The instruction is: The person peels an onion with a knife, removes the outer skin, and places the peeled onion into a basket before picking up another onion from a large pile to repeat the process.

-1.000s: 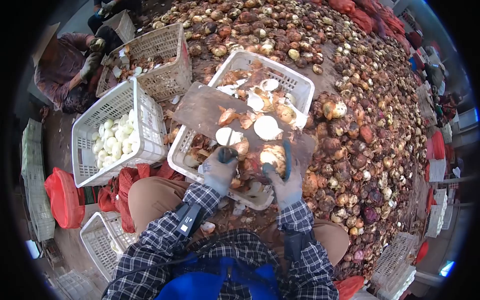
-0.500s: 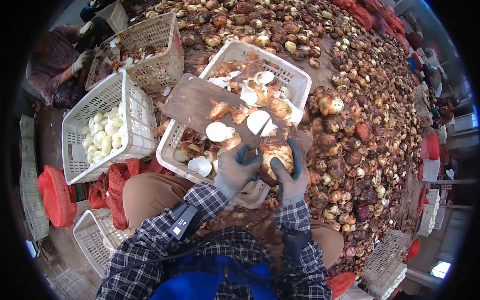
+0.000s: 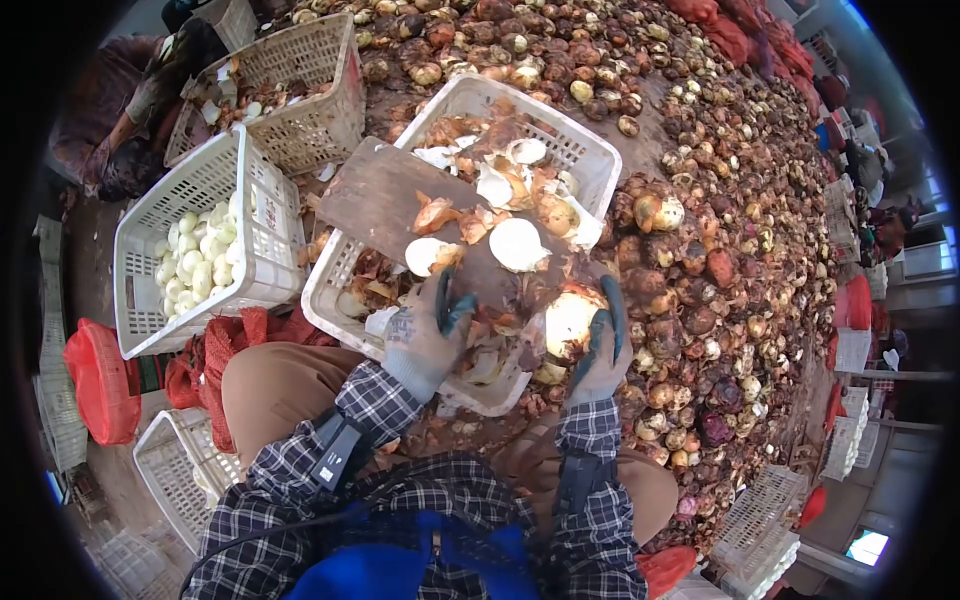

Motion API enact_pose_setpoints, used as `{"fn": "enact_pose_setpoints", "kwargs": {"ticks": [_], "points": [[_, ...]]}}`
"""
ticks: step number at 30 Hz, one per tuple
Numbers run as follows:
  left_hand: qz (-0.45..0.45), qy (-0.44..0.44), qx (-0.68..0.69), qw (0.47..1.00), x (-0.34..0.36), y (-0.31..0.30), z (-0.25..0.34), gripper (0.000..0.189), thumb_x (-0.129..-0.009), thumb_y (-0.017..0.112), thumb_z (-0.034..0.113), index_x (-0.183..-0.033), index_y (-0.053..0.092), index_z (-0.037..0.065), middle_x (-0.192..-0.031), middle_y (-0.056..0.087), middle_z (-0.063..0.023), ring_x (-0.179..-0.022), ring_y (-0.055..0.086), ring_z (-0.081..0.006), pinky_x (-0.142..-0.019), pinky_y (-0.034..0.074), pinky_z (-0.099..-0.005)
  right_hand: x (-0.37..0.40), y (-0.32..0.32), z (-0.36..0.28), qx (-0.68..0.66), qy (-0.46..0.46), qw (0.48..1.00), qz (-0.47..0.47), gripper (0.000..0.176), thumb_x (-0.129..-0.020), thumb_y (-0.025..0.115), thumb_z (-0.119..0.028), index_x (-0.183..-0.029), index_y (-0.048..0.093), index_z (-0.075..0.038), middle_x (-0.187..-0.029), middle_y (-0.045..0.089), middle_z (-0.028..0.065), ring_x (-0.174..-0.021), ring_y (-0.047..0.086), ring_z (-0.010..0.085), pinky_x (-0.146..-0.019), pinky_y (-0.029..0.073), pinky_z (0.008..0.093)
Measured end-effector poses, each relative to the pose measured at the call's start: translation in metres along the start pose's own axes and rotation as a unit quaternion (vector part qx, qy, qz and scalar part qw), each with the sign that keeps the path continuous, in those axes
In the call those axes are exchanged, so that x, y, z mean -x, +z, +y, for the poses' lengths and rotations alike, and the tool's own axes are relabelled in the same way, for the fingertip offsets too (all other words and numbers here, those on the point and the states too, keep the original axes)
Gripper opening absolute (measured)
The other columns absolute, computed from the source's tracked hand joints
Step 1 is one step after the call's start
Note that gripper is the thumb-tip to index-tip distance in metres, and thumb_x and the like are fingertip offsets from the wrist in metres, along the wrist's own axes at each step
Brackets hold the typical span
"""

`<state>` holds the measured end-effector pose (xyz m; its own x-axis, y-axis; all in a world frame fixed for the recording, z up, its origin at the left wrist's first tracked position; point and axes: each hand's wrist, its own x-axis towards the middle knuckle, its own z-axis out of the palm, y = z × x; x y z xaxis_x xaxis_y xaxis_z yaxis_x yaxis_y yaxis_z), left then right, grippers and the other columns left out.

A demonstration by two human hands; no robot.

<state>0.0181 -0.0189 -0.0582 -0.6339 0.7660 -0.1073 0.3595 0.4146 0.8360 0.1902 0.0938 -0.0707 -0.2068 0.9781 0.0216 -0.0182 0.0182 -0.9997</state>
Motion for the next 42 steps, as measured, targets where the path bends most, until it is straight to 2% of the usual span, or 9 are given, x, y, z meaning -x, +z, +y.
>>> {"fn": "enact_pose_setpoints", "kwargs": {"ticks": [1,4,9,13,16,25,34,36,42], "points": [[-0.002,0.071,-0.023,0.997,0.001,-0.003,0.004,0.040,-0.086,0.059,0.019,-0.122,0.047,0.006,-0.098,0.062,-0.0191,-0.084,0.065,-0.0348,-0.072,0.053,-0.0416,0.001,0.000,0.001,0.006,0.002,1.000,0.010,0.051,-0.092,0.045,-0.028,-0.132,0.047,0.004,-0.132,0.051,0.0158,-0.122,0.048,0.0246,-0.104,0.035,0.0367],[-0.163,0.137,-0.025,0.977,0.017,0.002,0.020,0.040,-0.086,0.058,0.019,-0.122,0.045,0.007,-0.095,0.061,-0.0197,-0.081,0.065,-0.0345,-0.069,0.053,-0.0423,0.004,0.001,0.001,0.039,-0.006,0.999,0.026,0.048,-0.093,0.043,-0.024,-0.132,0.047,0.004,-0.132,0.051,0.0159,-0.122,0.048,0.0244,-0.105,0.035,0.0363],[-0.249,0.136,-0.141,0.948,0.027,0.024,0.019,0.050,-0.086,0.054,0.033,-0.121,0.039,0.001,-0.095,0.061,-0.0209,-0.084,0.064,-0.0348,-0.069,0.053,-0.0423,0.005,0.000,0.000,0.087,-0.031,0.996,0.016,0.045,-0.094,0.040,-0.018,-0.132,0.046,0.005,-0.130,0.052,0.0160,-0.120,0.050,0.0238,-0.103,0.036,0.0351],[-0.263,0.137,-0.163,0.941,0.021,0.023,0.019,0.052,-0.086,0.054,0.036,-0.120,0.040,0.000,-0.097,0.060,-0.0214,-0.084,0.064,-0.0339,-0.070,0.053,-0.0418,0.004,0.002,0.006,0.138,-0.053,0.989,0.023,0.051,-0.095,0.039,-0.032,-0.128,0.050,0.005,-0.128,0.054,0.0168,-0.118,0.051,0.0251,-0.104,0.036,0.0371],[-0.273,0.143,-0.178,0.935,0.018,0.022,0.020,0.052,-0.085,0.055,0.037,-0.119,0.041,-0.001,-0.096,0.060,-0.0214,-0.083,0.064,-0.0334,-0.071,0.053,-0.0411,0.005,0.005,0.000,0.138,-0.048,0.989,0.025,0.044,-0.094,0.038,-0.015,-0.132,0.046,0.006,-0.128,0.053,0.0169,-0.117,0.051,0.0233,-0.102,0.038,0.0348],[-0.256,0.137,-0.170,0.942,0.020,0.025,0.019,0.050,-0.084,0.056,0.037,-0.114,0.042,0.000,-0.092,0.060,-0.0209,-0.080,0.064,-0.0333,-0.070,0.053,-0.0410,0.003,0.004,0.013,0.158,-0.100,0.982,0.018,0.044,-0.092,0.040,-0.016,-0.131,0.047,0.005,-0.127,0.055,0.0156,-0.116,0.052,0.0235,-0.099,0.039,0.0349],[-0.272,0.149,-0.175,0.935,0.011,0.023,0.014,0.045,-0.084,0.057,0.036,-0.107,0.044,0.000,-0.089,0.062,-0.0200,-0.081,0.064,-0.0327,-0.068,0.052,-0.0402,0.006,0.005,0.012,0.167,-0.081,0.982,0.037,0.045,-0.091,0.045,-0.019,-0.128,0.050,0.005,-0.117,0.059,0.0124,-0.096,0.057,0.0169,-0.084,0.045,0.0296],[-0.280,0.136,-0.179,0.933,0.007,0.021,0.022,0.033,-0.083,0.058,0.023,-0.104,0.046,0.001,-0.089,0.064,-0.0179,-0.081,0.065,-0.0314,-0.067,0.052,-0.0397,0.009,0.009,0.014,0.137,-0.056,0.988,0.047,0.045,-0.090,0.047,-0.019,-0.128,0.051,0.005,-0.118,0.059,0.0138,-0.100,0.057,0.0190,-0.087,0.045,0.0315],[-0.289,0.147,-0.195,0.926,-0.003,0.023,0.025,0.029,-0.085,0.051,0.018,-0.106,0.048,-0.001,-0.086,0.066,-0.0186,-0.081,0.067,-0.0310,-0.069,0.052,-0.0395,0.006,0.011,0.018,0.139,-0.090,0.986,0.031,0.042,-0.094,0.047,-0.019,-0.128,0.049,0.005,-0.126,0.055,0.0148,-0.116,0.051,0.0218,-0.102,0.037,0.0348]]}}
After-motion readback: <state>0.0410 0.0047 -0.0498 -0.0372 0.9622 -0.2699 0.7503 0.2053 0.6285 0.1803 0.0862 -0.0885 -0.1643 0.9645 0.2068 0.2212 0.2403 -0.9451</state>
